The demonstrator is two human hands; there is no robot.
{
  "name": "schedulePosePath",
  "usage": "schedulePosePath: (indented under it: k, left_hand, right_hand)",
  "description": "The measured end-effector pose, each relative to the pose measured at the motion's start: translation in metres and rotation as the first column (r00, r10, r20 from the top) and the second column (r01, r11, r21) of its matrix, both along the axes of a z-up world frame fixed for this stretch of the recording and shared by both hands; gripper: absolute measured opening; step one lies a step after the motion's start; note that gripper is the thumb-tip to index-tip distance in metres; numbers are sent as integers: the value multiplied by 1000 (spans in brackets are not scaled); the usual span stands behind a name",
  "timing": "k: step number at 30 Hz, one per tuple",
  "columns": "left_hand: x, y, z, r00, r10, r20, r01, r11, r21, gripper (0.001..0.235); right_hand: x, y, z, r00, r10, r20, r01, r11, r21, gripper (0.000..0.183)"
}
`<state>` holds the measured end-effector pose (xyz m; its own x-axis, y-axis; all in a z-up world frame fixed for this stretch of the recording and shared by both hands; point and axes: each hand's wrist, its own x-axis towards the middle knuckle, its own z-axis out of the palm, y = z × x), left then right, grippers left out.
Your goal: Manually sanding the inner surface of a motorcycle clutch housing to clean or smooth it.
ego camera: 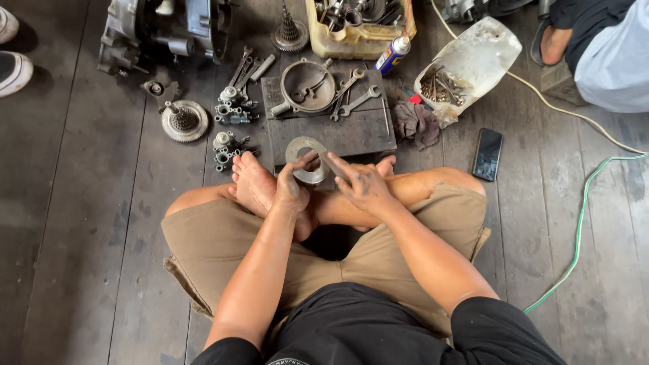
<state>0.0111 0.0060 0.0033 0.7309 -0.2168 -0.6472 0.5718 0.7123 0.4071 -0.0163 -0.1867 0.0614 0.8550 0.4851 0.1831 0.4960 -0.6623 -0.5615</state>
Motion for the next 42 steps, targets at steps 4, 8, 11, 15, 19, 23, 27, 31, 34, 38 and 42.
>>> schedulePosePath:
  k: [4, 8, 11, 15, 19, 23, 27, 31, 34, 38, 42]
  left_hand:
    - [0, 1, -22, 998, -44, 47, 39, 992, 117, 61]
    - [0, -2, 5, 998, -29, 50, 22, 990, 142, 59]
    - [8, -4, -11, 996, 56, 64, -63, 992, 105, 36]
    - [3, -6, 5, 993, 73, 98, -87, 985, 148, 39]
    - [1, -6, -2, 980, 28, 195, -66, 980, 190, 40]
    - [-4, -7, -13, 977, 53, 205, -93, 977, 193, 38]
    - [-1, -7, -15, 962, 51, 269, -107, 974, 199, 39]
    - [-8, -6, 7, 954, 29, 298, -90, 977, 192, 48]
    - [-11, -4, 13, 954, 23, 300, -89, 973, 211, 46]
    - [-7, -8, 4, 963, 116, 242, -148, 982, 119, 32]
    - [-10, -7, 4, 917, 7, 398, -150, 932, 330, 39]
  right_hand:
    - [-19, 16, 1, 999, 43, 29, -45, 998, 51, 50]
    - [-1, 9, 6, 999, -36, 13, 35, 999, 26, 55]
    - [-10, 19, 21, 1000, 15, -7, -15, 991, -130, 62]
    - [2, 4, -18, 996, -61, 61, 66, 993, -100, 54]
    - [-13, 19, 3, 992, -43, 115, 47, 998, -36, 50]
    - [-3, 4, -12, 995, -57, 80, 59, 998, -17, 55]
    - [-9, 14, -2, 987, -15, 158, 19, 1000, -22, 50]
    - [6, 7, -5, 986, -77, 147, 68, 996, 64, 55]
    - [-11, 16, -11, 972, -9, 234, -1, 999, 42, 53]
    - [-6, 20, 12, 983, -21, 183, 14, 999, 38, 50]
    - [-11, 17, -2, 988, -32, 154, 30, 999, 12, 53]
